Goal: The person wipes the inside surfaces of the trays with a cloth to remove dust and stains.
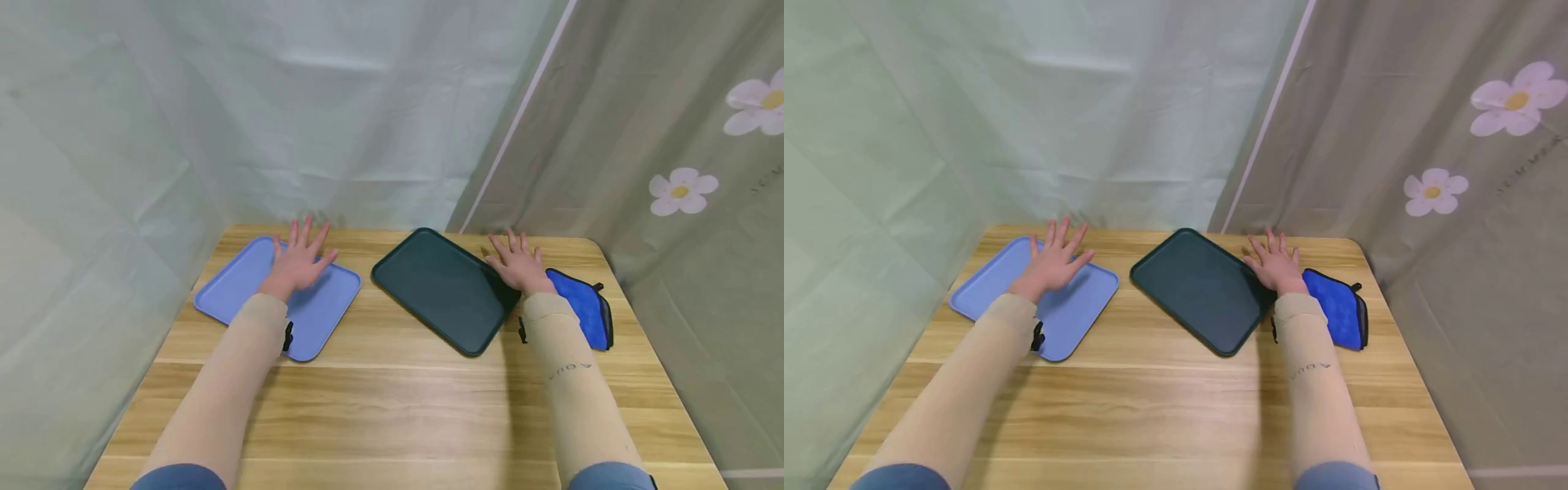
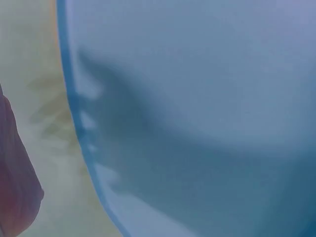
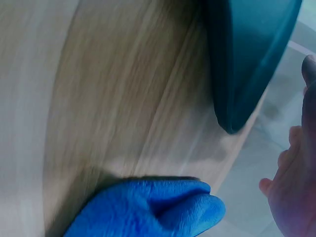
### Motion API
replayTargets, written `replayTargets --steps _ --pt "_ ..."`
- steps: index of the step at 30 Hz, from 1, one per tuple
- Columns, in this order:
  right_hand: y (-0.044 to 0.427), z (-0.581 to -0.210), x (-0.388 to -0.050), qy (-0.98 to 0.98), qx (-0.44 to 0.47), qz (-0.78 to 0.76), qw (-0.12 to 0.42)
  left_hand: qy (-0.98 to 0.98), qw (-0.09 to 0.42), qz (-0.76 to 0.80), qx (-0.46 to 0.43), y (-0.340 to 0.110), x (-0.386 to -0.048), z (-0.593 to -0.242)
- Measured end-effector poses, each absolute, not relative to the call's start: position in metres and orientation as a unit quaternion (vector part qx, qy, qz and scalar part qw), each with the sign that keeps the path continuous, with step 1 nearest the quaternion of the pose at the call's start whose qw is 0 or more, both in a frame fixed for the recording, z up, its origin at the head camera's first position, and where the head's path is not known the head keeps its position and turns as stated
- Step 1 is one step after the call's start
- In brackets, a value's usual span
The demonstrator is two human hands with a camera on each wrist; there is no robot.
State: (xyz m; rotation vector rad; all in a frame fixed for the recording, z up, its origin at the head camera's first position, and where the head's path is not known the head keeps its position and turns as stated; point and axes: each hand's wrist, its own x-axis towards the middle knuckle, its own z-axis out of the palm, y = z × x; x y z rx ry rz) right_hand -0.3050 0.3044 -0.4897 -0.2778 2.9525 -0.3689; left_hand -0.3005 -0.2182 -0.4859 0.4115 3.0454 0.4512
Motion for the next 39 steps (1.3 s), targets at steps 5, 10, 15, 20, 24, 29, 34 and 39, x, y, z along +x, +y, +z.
replayTargets --steps 5,10,15,20,24,29,34,39 --pt "0.312 -0.484 -0.296 0.978 -0.111 -0.153 0.085 0.973 0.024 0.176 0.145 -0.227 -0.295 -0.489" --pt "0.328 -0.48 -0.278 0.971 -0.129 -0.178 0.091 0.963 0.03 0.218 0.156 -0.236 -0.27 -0.48" --pt "0.35 -0.471 -0.252 0.966 -0.131 -0.205 0.084 0.951 0.031 0.26 0.165 -0.249 -0.245 -0.475" --pt "0.37 -0.465 -0.222 0.968 -0.12 -0.205 0.076 0.94 0.036 0.296 0.169 -0.261 -0.217 -0.472" --pt "0.385 -0.464 -0.2 0.973 -0.112 -0.193 0.066 0.926 0.041 0.335 0.167 -0.271 -0.196 -0.473" --pt "0.401 -0.467 -0.175 0.975 -0.116 -0.173 0.077 0.915 0.036 0.367 0.165 -0.283 -0.175 -0.476" --pt "0.406 -0.474 -0.165 0.971 -0.108 -0.181 0.112 0.916 0.023 0.372 0.15 -0.299 -0.154 -0.48" --pt "0.404 -0.481 -0.165 0.969 -0.084 -0.194 0.129 0.912 0.016 0.388 0.133 -0.309 -0.135 -0.478"
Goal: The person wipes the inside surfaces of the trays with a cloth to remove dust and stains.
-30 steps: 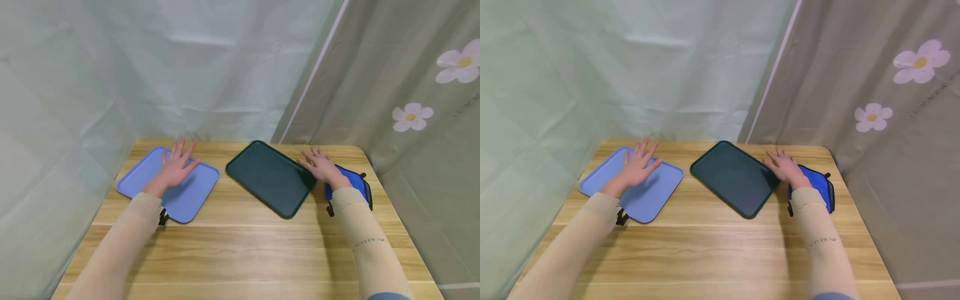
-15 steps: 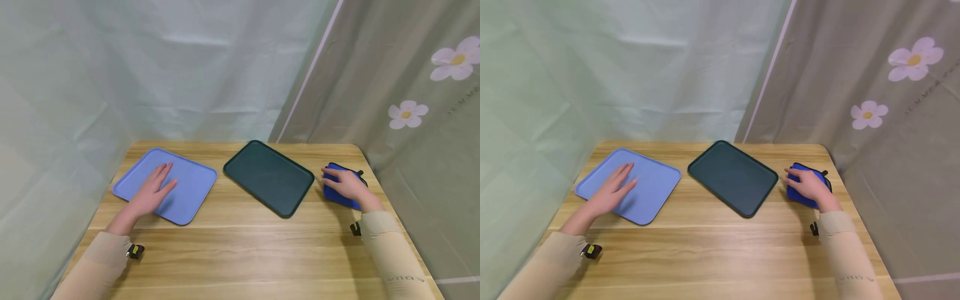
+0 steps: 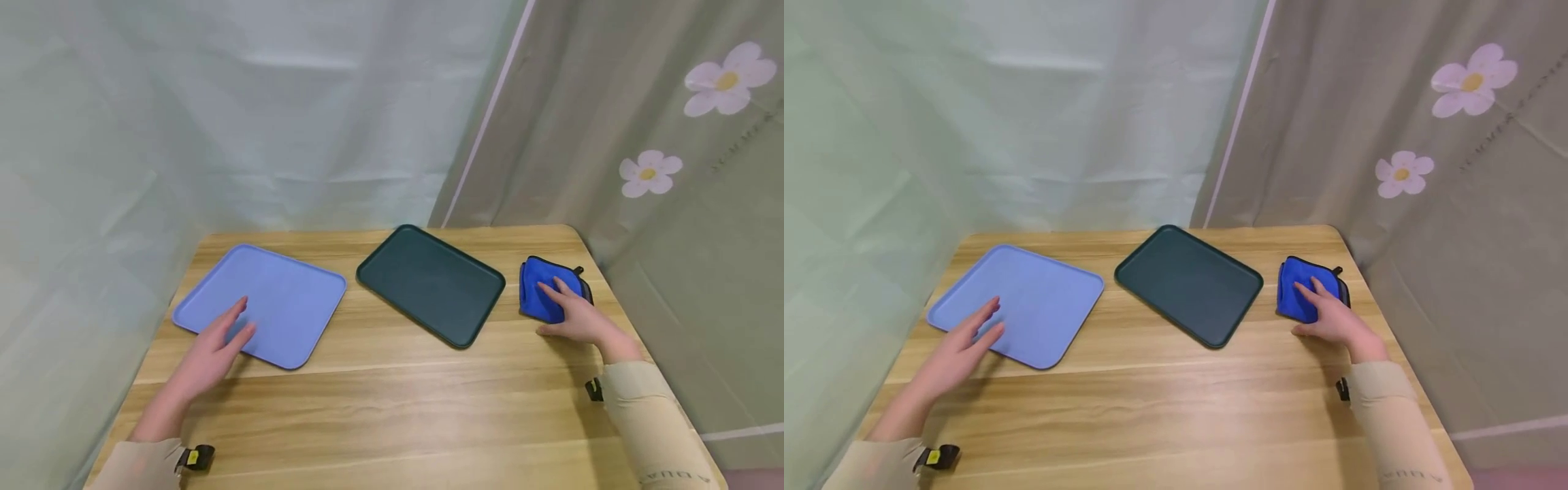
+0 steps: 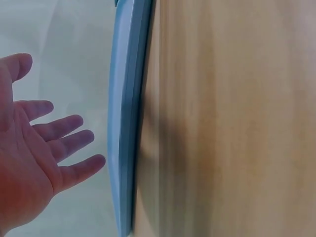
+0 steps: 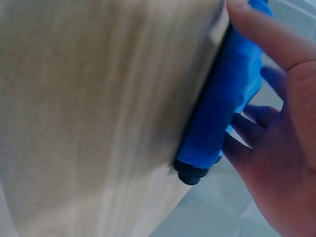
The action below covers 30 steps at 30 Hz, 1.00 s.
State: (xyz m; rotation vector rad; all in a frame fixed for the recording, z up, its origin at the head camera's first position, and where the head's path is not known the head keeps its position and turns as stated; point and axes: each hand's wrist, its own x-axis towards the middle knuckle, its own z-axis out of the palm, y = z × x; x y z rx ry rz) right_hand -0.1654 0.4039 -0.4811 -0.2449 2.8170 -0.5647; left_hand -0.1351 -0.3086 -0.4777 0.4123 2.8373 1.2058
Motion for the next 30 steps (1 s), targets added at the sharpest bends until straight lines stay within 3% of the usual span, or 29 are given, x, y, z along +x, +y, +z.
replayTargets --steps 13,30 --pt "0.396 -0.477 -0.165 0.97 -0.093 -0.151 0.166 0.916 -0.007 0.386 0.109 -0.318 -0.117 -0.485" --pt "0.387 -0.491 -0.161 0.99 -0.089 -0.053 0.096 0.914 -0.028 0.396 0.08 -0.324 -0.112 -0.489"
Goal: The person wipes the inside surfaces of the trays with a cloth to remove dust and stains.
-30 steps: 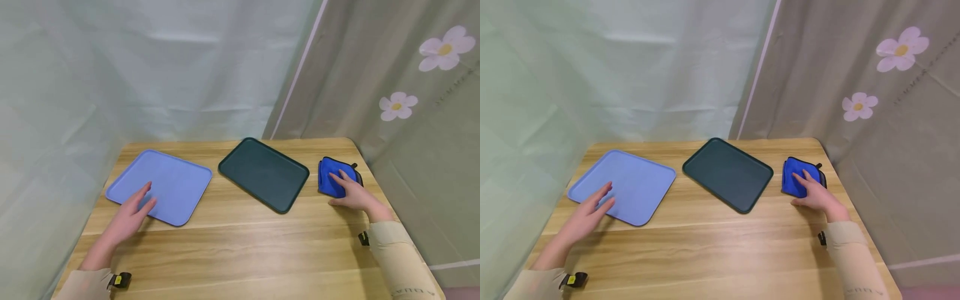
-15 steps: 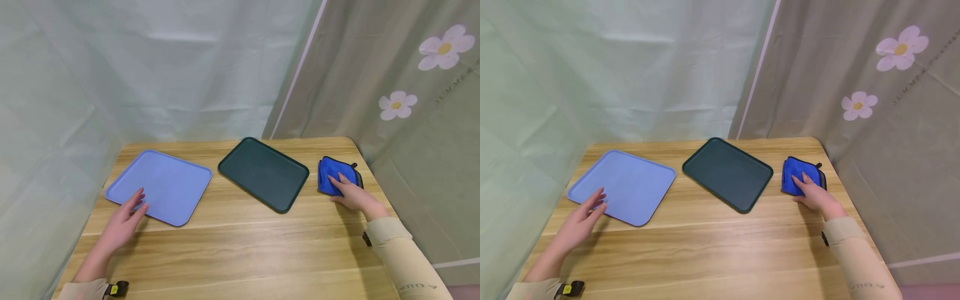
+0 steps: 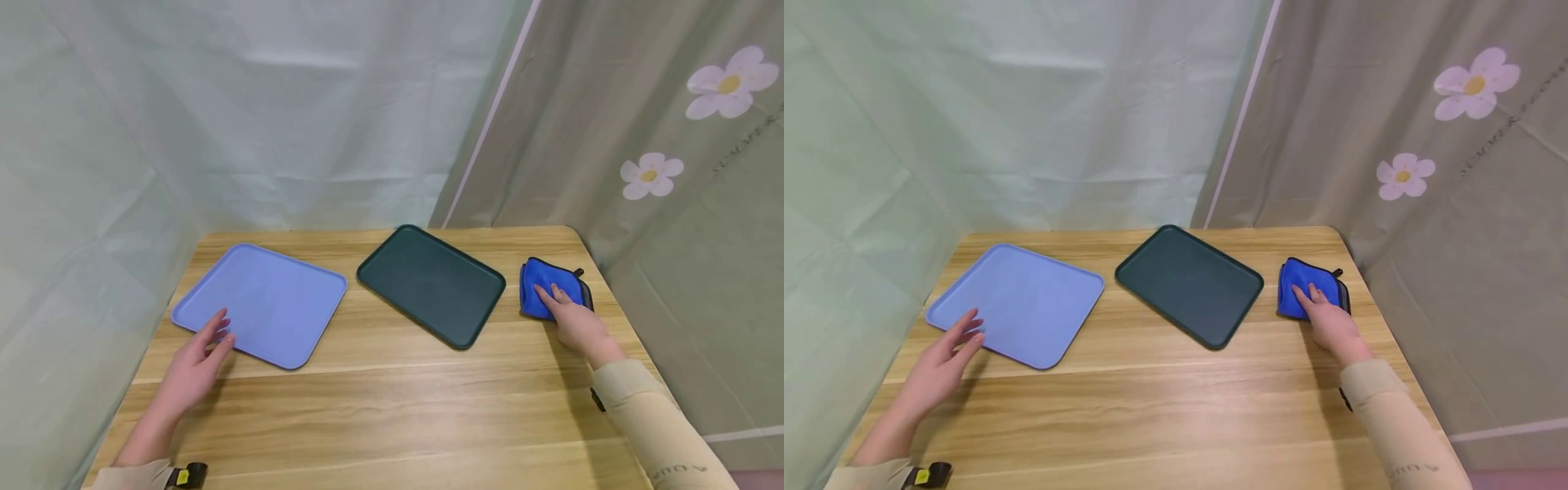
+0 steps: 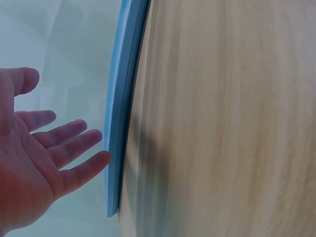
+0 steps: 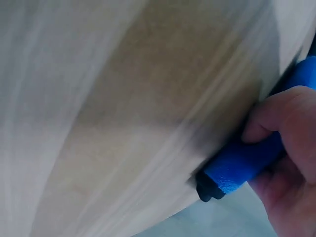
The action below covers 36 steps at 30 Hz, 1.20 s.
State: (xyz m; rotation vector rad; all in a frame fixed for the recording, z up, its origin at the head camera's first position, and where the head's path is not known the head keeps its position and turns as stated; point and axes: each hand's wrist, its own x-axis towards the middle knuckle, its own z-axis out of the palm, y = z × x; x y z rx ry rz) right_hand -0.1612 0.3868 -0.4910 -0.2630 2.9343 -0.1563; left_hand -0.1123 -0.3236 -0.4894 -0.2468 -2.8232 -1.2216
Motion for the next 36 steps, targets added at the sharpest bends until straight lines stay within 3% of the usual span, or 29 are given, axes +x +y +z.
replayTargets --steps 12,21,36 --pt "0.382 -0.495 -0.174 0.998 -0.035 -0.037 0.032 -0.913 0.05 -0.401 -0.052 -0.329 -0.108 -0.496" --pt "0.376 -0.502 -0.172 0.998 -0.01 -0.036 0.054 -0.915 0.053 -0.399 -0.026 -0.336 -0.104 -0.499" --pt "0.382 -0.498 -0.175 0.997 -0.008 -0.069 0.041 -0.924 0.024 -0.379 0.05 -0.345 -0.102 -0.501"
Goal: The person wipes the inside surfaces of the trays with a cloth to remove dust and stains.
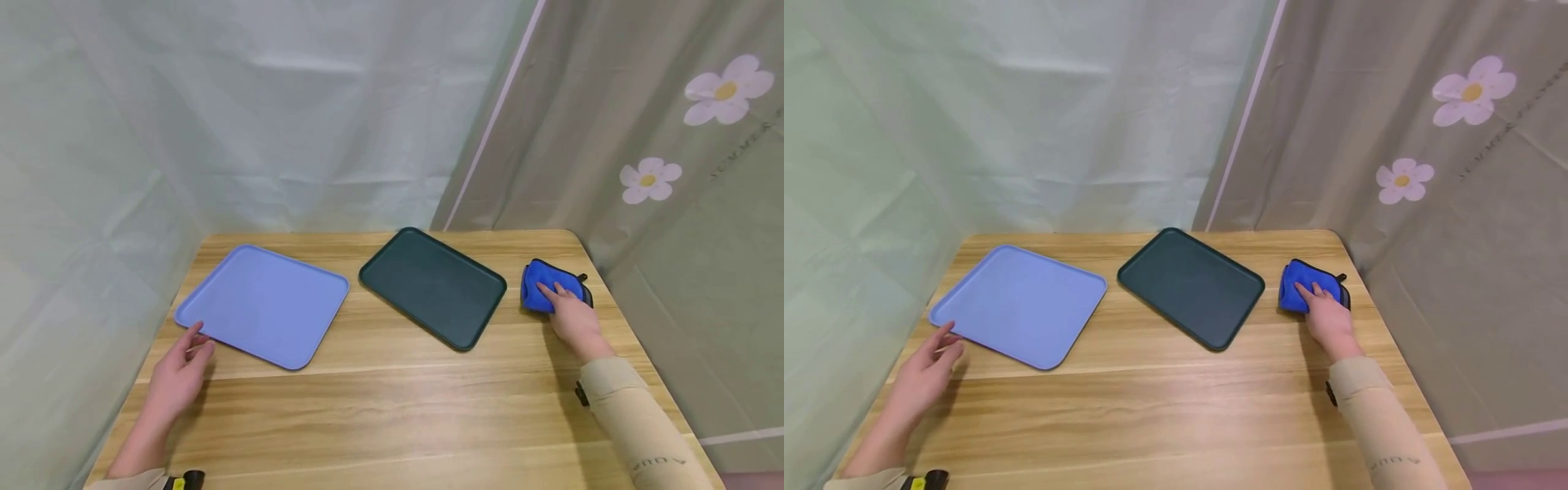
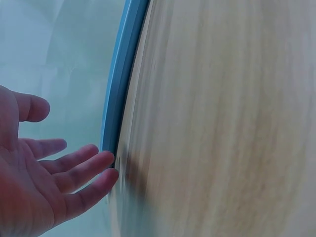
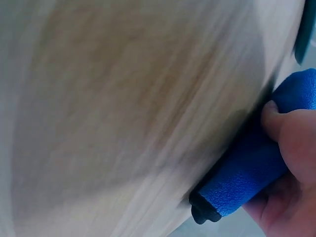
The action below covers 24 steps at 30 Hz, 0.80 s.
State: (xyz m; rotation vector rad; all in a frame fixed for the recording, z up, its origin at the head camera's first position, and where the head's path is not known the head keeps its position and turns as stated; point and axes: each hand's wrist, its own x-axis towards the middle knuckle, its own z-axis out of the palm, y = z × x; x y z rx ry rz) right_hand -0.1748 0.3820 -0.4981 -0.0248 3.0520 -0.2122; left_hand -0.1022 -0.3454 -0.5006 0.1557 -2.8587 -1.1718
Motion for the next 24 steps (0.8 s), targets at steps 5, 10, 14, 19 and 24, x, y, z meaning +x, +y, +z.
replayTargets --steps 5,10,14,19,24 --pt "0.387 -0.492 -0.174 0.994 -0.006 -0.106 0.026 -0.923 0.01 -0.376 0.085 -0.346 -0.103 -0.5" --pt "0.389 -0.488 -0.175 0.992 0.015 -0.125 0.018 -0.918 -0.001 -0.379 0.113 -0.347 -0.104 -0.499" --pt "0.391 -0.489 -0.177 0.992 0.03 -0.12 0.029 -0.916 -0.004 -0.381 0.125 -0.347 -0.104 -0.498" --pt "0.393 -0.49 -0.181 0.99 0.041 -0.134 0.017 -0.91 -0.01 -0.394 0.13 -0.347 -0.105 -0.496" --pt "0.396 -0.486 -0.183 0.984 0.059 -0.168 -0.012 -0.908 -0.006 -0.396 0.132 -0.346 -0.105 -0.493"
